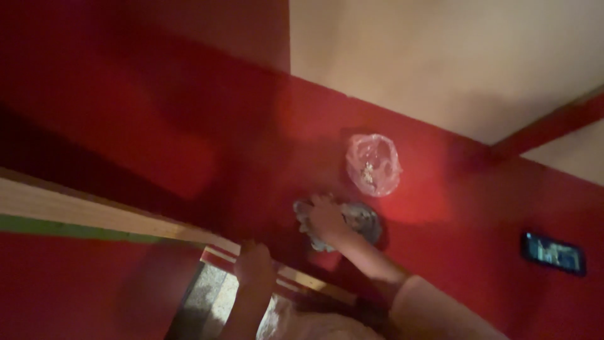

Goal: The person wipes a red-painted wall with a cloth, focusing on the corner and the area around a plastic bag. They repeatedly rub the same sections while a smartphone rests on the wall nearby.

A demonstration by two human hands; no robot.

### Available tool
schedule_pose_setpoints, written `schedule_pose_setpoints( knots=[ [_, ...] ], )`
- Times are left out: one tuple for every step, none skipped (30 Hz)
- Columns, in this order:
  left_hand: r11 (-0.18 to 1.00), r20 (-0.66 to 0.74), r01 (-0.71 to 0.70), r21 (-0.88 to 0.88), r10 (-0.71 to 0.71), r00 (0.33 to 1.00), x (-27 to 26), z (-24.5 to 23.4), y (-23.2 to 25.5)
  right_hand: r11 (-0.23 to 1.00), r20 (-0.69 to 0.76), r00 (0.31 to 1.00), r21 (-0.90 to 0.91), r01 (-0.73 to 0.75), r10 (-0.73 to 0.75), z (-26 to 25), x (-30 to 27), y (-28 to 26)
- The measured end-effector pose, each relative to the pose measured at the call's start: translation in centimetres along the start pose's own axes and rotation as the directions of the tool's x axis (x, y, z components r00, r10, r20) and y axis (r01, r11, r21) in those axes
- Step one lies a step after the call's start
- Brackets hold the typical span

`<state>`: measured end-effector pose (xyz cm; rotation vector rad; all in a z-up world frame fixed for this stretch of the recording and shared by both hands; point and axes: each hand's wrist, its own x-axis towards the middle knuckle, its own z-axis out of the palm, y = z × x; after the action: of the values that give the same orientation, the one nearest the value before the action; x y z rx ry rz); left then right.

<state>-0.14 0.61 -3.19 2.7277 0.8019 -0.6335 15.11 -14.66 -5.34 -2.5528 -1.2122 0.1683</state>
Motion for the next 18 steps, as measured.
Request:
schedule_pose_setpoints(
  knots=[
    [1.000,0.003,0.003,-0.020,-0.002,1.000,-0.1,0.0,0.0,1.000,0.063,0.998,0.012,0.016,-0.016,0.4,0.1,-0.4],
    [0.999,0.005,0.005,-0.040,-0.005,1.000,-0.2,0.0,-0.2,0.999,0.126,0.992,0.025,0.031,-0.034,0.8,0.1,-0.9],
    [0.998,0.004,0.010,-0.063,-0.010,1.000,-0.2,0.0,-0.2,0.998,0.186,0.981,0.037,0.050,-0.056,1.1,0.2,-1.3],
    [0.997,0.015,0.011,-0.074,-0.010,1.000,-0.2,0.0,-0.3,0.995,0.205,0.974,0.041,0.093,-0.100,1.3,0.1,-1.7],
    [0.996,0.027,0.011,-0.083,-0.009,1.000,-0.3,0.0,-0.4,0.990,0.223,0.965,0.046,0.133,-0.140,1.5,0.0,-2.1],
    [0.996,0.038,0.010,-0.092,-0.007,0.999,-0.3,0.1,-0.5,0.984,0.241,0.954,0.053,0.173,-0.181,1.5,-0.3,-2.4],
    [0.997,0.017,0.006,-0.082,-0.005,1.000,-0.3,0.1,-0.5,0.970,0.210,0.948,0.016,0.241,-0.239,1.3,-0.5,-2.6],
    [0.997,-0.005,0.003,-0.071,-0.003,1.000,-0.3,0.1,-0.4,0.951,0.182,0.937,-0.023,0.307,-0.298,1.0,-0.9,-2.6],
    [0.998,-0.026,-0.006,-0.061,0.004,1.000,0.0,0.3,-0.3,0.928,0.157,0.923,-0.067,0.366,-0.352,0.8,-1.3,-2.4],
    [0.999,-0.002,-0.006,-0.044,0.006,1.000,0.2,0.4,-0.3,0.919,0.159,0.916,-0.087,0.385,-0.368,0.6,-1.8,-2.3],
    [1.000,0.023,-0.008,-0.027,0.009,1.000,0.3,0.6,-0.5,0.909,0.162,0.910,-0.108,0.402,-0.382,0.5,-2.4,-2.4],
    [1.000,0.049,-0.011,-0.010,0.012,0.999,0.4,0.6,-0.6,0.899,0.167,0.903,-0.128,0.418,-0.396,0.6,-2.9,-2.6],
    [1.000,0.043,-0.027,-0.002,0.027,0.999,0.6,0.6,-0.7,0.900,0.172,0.910,-0.163,0.404,-0.377,0.7,-3.3,-2.7],
    [0.999,0.038,-0.042,0.007,0.042,0.998,0.7,0.6,-0.6,0.900,0.177,0.917,-0.198,0.389,-0.357,0.9,-3.6,-2.8],
    [0.998,0.031,-0.054,0.015,0.053,0.998,0.7,0.4,-0.6,0.897,0.181,0.922,-0.231,0.377,-0.341,1.1,-3.9,-3.1],
    [0.999,0.027,-0.054,0.007,0.054,0.998,0.5,0.1,-0.5,0.897,0.153,0.933,-0.262,0.355,-0.325,1.3,-4.2,-3.3],
    [0.999,0.022,-0.055,0.000,0.055,0.998,0.4,-0.1,-0.4,0.896,0.125,0.943,-0.293,0.332,-0.309,1.6,-4.3,-3.5],
    [0.998,0.018,-0.055,-0.008,0.056,0.998,0.2,-0.3,-0.4,0.895,0.097,0.951,-0.323,0.308,-0.293,1.9,-4.5,-3.7]
  ],
)
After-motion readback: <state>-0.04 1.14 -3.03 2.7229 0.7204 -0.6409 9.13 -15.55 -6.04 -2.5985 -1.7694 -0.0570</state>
